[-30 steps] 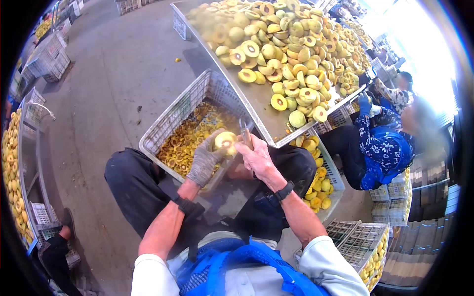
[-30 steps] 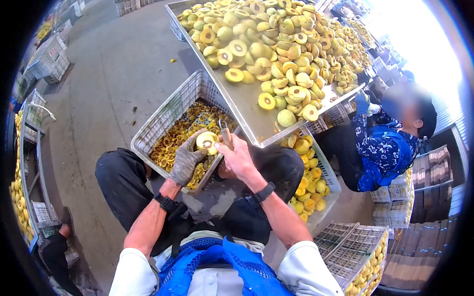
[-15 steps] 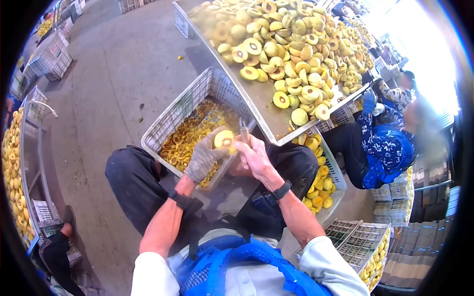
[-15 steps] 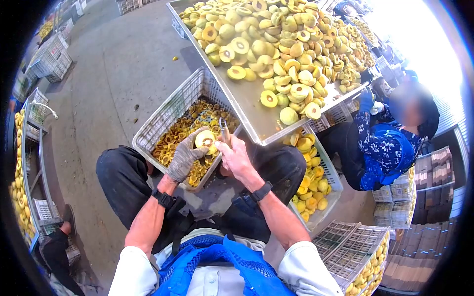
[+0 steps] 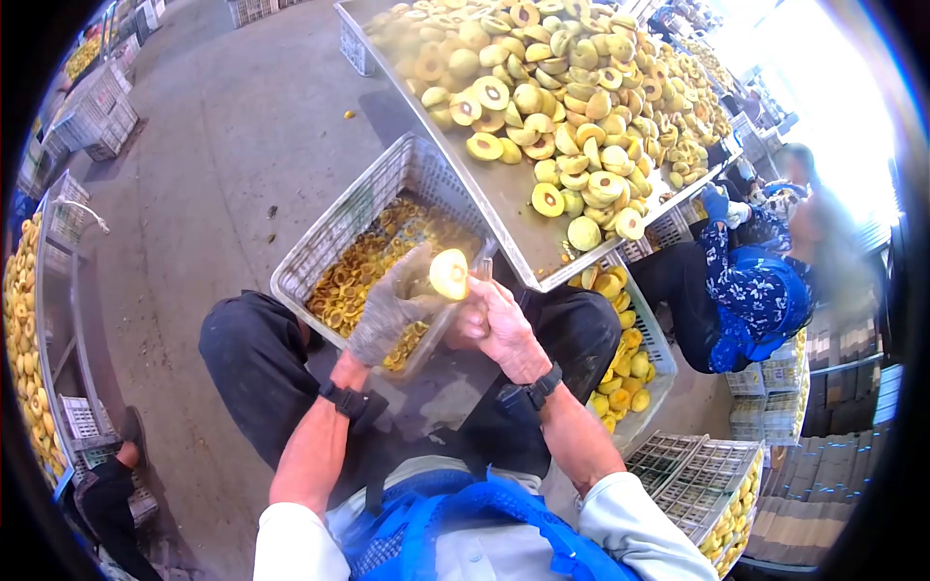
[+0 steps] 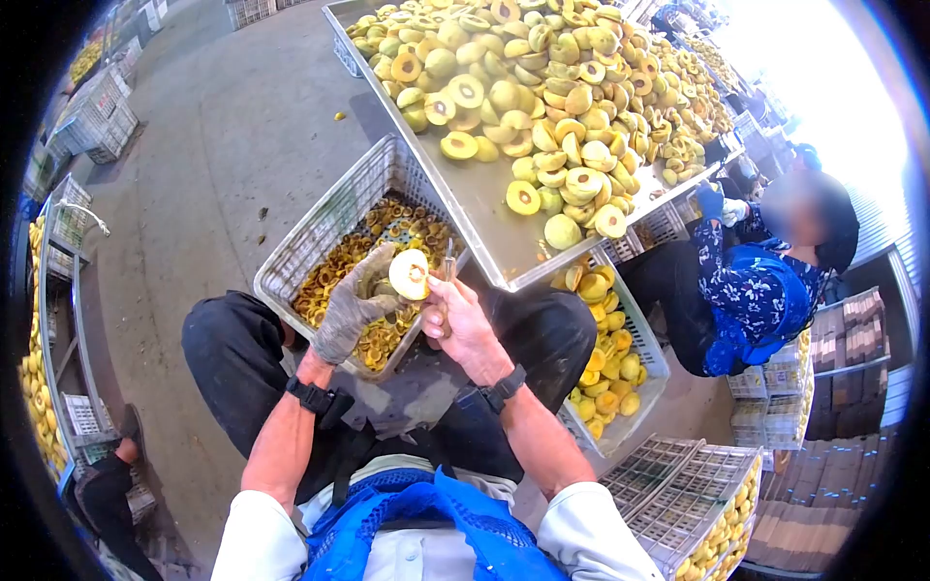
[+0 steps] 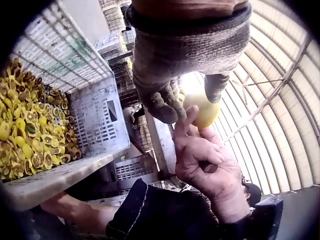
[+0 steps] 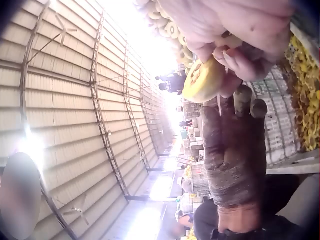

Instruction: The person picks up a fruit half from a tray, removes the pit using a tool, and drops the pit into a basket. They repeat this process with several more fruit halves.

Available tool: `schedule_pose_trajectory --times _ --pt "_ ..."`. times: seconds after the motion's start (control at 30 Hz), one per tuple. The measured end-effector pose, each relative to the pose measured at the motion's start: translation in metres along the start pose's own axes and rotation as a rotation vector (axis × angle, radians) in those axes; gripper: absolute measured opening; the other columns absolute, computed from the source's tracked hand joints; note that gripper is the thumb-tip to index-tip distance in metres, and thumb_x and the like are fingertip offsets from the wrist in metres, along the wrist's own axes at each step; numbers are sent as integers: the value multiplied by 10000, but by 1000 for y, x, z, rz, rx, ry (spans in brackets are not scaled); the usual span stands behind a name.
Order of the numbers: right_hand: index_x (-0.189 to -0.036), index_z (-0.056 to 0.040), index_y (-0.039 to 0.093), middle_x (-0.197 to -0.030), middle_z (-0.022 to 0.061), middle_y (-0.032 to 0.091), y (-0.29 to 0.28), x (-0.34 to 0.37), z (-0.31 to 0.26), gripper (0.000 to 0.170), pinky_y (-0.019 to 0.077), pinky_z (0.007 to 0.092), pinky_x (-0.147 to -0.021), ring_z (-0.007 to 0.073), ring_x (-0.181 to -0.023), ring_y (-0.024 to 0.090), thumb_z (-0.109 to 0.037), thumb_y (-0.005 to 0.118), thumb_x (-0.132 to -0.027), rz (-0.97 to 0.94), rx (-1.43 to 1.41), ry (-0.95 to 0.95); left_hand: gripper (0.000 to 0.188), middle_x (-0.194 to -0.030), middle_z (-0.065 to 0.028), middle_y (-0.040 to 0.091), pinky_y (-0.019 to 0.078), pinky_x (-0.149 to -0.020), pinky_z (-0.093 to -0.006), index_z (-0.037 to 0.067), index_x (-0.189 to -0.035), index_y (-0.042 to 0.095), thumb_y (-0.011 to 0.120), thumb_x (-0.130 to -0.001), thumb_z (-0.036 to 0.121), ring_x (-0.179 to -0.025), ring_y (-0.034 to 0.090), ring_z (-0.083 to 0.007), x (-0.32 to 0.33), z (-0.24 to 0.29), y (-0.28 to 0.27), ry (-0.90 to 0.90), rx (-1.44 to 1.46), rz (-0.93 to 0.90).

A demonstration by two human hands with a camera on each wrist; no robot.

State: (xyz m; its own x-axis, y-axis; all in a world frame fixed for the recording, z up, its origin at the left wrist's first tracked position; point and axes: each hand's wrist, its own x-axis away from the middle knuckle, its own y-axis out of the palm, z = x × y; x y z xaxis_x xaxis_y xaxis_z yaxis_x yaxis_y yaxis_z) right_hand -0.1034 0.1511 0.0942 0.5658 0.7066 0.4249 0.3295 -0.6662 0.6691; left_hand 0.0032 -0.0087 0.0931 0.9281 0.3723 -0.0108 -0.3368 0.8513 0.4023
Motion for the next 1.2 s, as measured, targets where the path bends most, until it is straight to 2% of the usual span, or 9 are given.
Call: schedule_pose_trajectory --times 0.17,0.23,0.27,0.4,0.77,0.83,0.9,0.93,1.2 --pt "-1167 -55 560 -909 80 620 3 -3 0 181 369 191 -444 52 -543 437 -146 576 -1011 -51 -67 4 272 -949 -50 703 521 -723 -249 -29 -1193 638 630 -979 138 -829 651 -121 -8 -30 -28 -156 -195 186" --pt "-1164 -57 561 -921 88 628 7 -1 -2 174 370 188 -448 52 -543 436 -143 571 -1013 -61 -69 23 269 -1011 -41 691 509 -684 -238 -21 -1202 632 633 -961 98 -792 621 -100 -12 -44 -36 77 -378 290" --pt "-1157 -62 565 -910 74 620 8 -1 -1 168 370 190 -449 53 -547 438 -147 573 -1012 -51 -72 15 421 -1160 -73 666 533 -794 -257 -21 -1352 553 632 -946 55 -972 633 -120 -11 -53 -36 -16 323 294" --pt "-1136 -79 578 -884 33 591 2 -5 12 157 375 209 -452 64 -558 447 -168 590 -1007 31 -51 -64 783 -1458 -96 494 438 -1080 -297 5 -1547 304 692 -868 -22 -1244 545 -152 -2 -4 0 -67 -158 36" --pt "-1001 -99 581 -749 -31 548 23 6 22 166 381 219 -433 47 -529 454 -263 596 -1019 61 455 -169 702 -1417 -90 541 436 -1083 -310 11 -1519 373 703 -901 62 -1263 533 -157 0 -14 -1 36 25 110" --pt "-959 -64 573 -695 13 560 14 5 18 215 418 291 -469 118 -538 501 -271 606 -1012 61 540 -196 671 -1380 -88 564 495 -1021 -307 14 -1515 379 669 -911 43 -1211 570 -158 -2 -10 -4 22 54 124" --pt "-942 -16 550 -716 113 574 14 7 13 278 442 382 -540 231 -570 551 -279 622 -999 98 1241 -595 639 -1329 -79 585 554 -908 -283 18 -1514 382 638 -929 51 -1116 611 -144 -5 -7 -9 19 25 127" --pt "-966 13 520 -737 197 569 16 11 8 302 446 440 -606 370 -629 578 -264 640 -980 45 1302 -686 616 -1271 -70 606 569 -820 -258 19 -1506 394 622 -936 67 -1041 623 -127 -5 -6 -9 31 28 130" --pt "-943 -6 463 -694 232 558 31 22 2 286 424 496 -591 460 -685 580 -222 650 -962 -23 1480 -686 525 -1183 -67 642 553 -787 -256 14 -1440 486 623 -943 111 -968 622 -101 -2 5 -1 -14 -125 149"
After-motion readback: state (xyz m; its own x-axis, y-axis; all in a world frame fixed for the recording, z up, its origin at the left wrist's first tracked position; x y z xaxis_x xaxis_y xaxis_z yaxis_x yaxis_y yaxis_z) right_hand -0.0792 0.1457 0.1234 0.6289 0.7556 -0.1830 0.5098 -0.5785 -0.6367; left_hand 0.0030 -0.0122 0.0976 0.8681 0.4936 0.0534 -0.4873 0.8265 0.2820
